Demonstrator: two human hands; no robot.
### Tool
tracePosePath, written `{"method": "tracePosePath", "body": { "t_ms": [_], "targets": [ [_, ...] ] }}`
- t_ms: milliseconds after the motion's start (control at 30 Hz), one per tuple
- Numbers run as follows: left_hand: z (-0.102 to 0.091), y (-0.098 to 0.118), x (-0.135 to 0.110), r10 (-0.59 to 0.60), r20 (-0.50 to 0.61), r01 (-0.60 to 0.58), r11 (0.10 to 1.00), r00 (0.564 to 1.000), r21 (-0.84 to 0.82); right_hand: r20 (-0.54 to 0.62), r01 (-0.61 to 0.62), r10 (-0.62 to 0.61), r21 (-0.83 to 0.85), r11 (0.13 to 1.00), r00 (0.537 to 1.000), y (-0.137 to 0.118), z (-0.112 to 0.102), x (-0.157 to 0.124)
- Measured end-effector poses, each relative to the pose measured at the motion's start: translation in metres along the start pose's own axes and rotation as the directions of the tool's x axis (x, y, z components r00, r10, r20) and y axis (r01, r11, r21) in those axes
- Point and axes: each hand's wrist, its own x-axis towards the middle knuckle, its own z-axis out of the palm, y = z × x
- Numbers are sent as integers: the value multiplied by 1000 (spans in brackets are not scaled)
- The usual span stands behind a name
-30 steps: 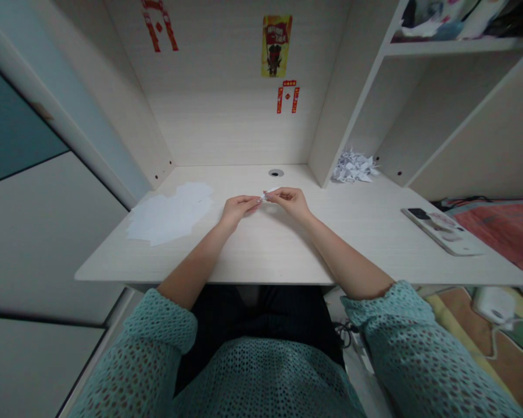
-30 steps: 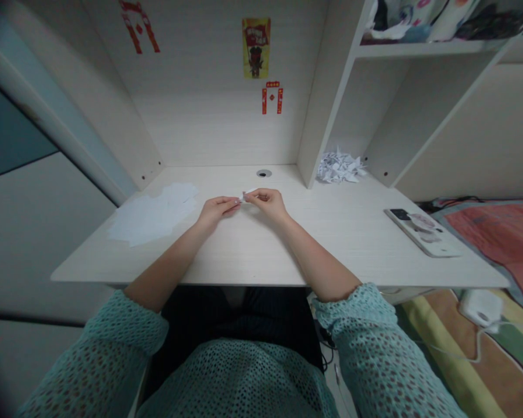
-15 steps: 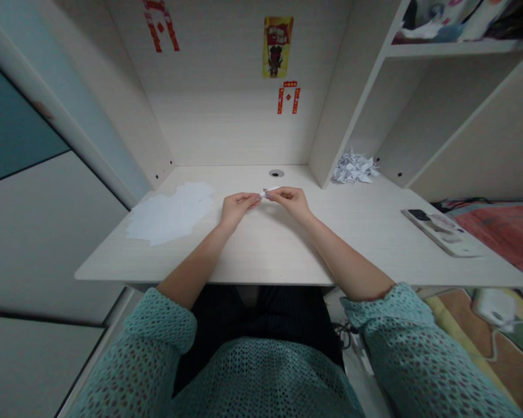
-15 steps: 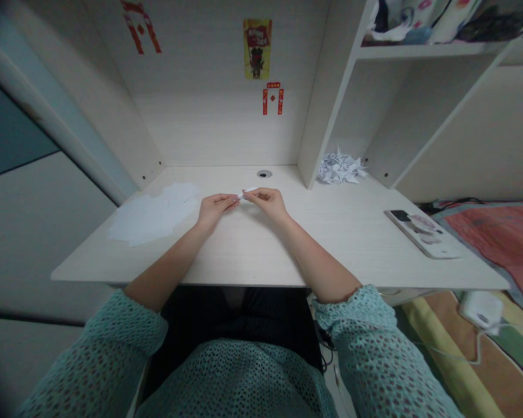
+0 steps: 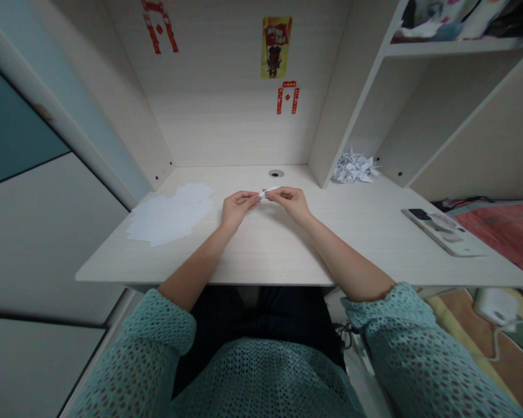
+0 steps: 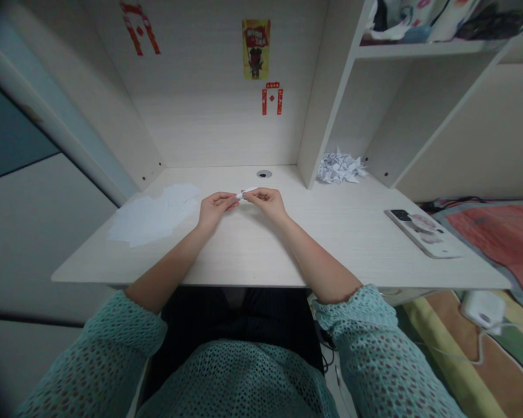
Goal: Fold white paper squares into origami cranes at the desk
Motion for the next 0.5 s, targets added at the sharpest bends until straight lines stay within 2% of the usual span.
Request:
{"method": "tracePosePath", "body": {
  "t_ms": [500],
  "targets": [
    [2,-4,2,-67,-31,64,994,997,-87,1,52,-52,-36,998,999,-5,2,-1]
  ]
}}
